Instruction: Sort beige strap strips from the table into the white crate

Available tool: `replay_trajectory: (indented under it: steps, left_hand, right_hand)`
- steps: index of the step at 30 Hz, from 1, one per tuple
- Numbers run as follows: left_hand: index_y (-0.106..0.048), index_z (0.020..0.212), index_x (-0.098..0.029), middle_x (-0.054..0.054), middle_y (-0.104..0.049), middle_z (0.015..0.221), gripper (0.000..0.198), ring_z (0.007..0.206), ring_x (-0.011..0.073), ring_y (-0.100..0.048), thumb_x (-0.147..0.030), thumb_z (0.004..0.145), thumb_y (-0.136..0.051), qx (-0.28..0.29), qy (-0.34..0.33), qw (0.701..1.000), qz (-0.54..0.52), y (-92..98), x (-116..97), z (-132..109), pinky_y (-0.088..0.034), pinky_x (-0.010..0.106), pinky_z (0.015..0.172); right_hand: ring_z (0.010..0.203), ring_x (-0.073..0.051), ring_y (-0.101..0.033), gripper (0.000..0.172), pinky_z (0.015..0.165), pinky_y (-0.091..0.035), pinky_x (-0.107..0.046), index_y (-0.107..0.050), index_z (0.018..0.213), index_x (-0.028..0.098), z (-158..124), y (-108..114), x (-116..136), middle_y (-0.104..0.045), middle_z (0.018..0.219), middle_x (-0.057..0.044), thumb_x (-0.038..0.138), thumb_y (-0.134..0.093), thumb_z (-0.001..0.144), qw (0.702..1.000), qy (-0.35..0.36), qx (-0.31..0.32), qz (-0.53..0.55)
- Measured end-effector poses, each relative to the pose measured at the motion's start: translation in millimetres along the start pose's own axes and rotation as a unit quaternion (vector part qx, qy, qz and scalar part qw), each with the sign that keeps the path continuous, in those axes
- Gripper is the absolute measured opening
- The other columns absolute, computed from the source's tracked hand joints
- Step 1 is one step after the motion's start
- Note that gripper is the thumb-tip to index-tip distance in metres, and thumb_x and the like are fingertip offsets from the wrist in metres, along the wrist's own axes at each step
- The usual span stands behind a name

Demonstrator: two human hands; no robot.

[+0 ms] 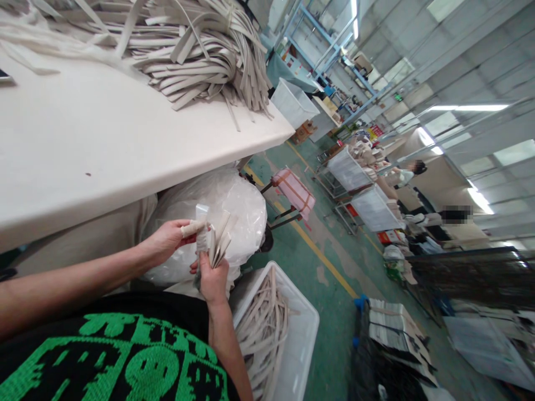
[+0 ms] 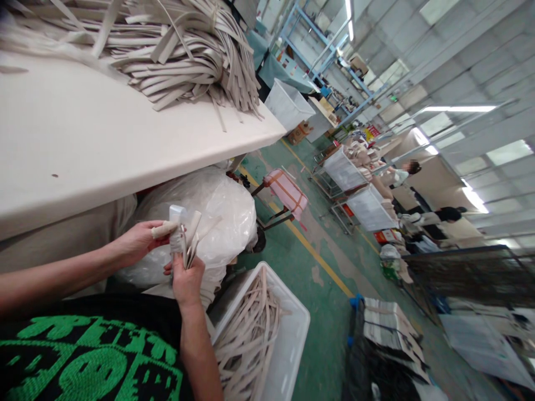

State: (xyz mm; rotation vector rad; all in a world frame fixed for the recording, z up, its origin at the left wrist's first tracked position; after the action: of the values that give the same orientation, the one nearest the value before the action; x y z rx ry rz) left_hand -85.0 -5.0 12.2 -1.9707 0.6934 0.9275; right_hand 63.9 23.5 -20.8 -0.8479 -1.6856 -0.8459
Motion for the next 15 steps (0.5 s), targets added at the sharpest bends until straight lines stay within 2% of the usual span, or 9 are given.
replay_trajectory:
  steps: [4,9,12,15]
  left_hand:
    - [-0.073,0.070,-0.014,0.007,-0.065,0.056,0.038,0.044,0.0195,-0.055,-0.052,0.069,-0.081,0.056,0.014,0.998,0.012,-4.2,0,-6,-0.047,0.034,0.045]
    - [-0.070,0.065,-0.016,0.005,-0.064,0.059,0.032,0.044,0.0148,-0.052,-0.045,0.070,-0.081,0.049,0.004,0.998,0.029,-5.6,-3,-8,-0.043,0.028,0.040]
    - [-0.066,0.059,-0.016,0.002,-0.057,0.052,0.033,0.039,0.0129,-0.047,-0.042,0.073,-0.078,0.052,-0.014,0.997,0.050,-9.0,-2,-9,-0.039,0.026,0.036]
    - [-0.064,0.057,-0.017,0.002,-0.054,0.048,0.034,0.036,0.0150,-0.048,-0.042,0.078,-0.072,0.080,-0.018,0.996,0.043,-11.0,-3,-9,-0.040,0.029,0.037]
  right_hand:
    - [0.045,-0.017,-0.065,0.043,0.049,-0.055,-0.026,-0.068,0.073,0.017,0,0,-2,-0.068,0.056,-0.004,0.059,-0.067,0.080,0.999,-0.018,0.018,0.035]
    - [0.060,-0.019,-0.072,0.053,0.060,-0.059,-0.030,-0.073,0.100,0.015,3,-2,14,-0.078,0.079,-0.009,0.063,-0.069,0.079,0.996,-0.011,0.058,0.061]
    - [0.063,-0.019,-0.073,0.045,0.062,-0.058,-0.029,-0.074,0.090,0.015,8,-6,26,-0.076,0.074,-0.008,0.059,-0.066,0.083,0.996,0.011,0.081,0.030]
    - [0.062,-0.018,-0.071,0.041,0.064,-0.058,-0.028,-0.074,0.085,0.015,10,-6,30,-0.074,0.068,-0.006,0.055,-0.064,0.085,0.996,0.020,0.083,0.014]
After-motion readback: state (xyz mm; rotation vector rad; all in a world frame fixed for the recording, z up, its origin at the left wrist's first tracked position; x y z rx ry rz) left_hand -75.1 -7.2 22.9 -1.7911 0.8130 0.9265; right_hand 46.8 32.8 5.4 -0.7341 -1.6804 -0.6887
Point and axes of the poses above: each hand's wrist, its own z-axis towards the middle knuckle, its own y-axis out of the back of the hand, x = y × z, the point moved 3 cm from there along z, towards the middle knuckle
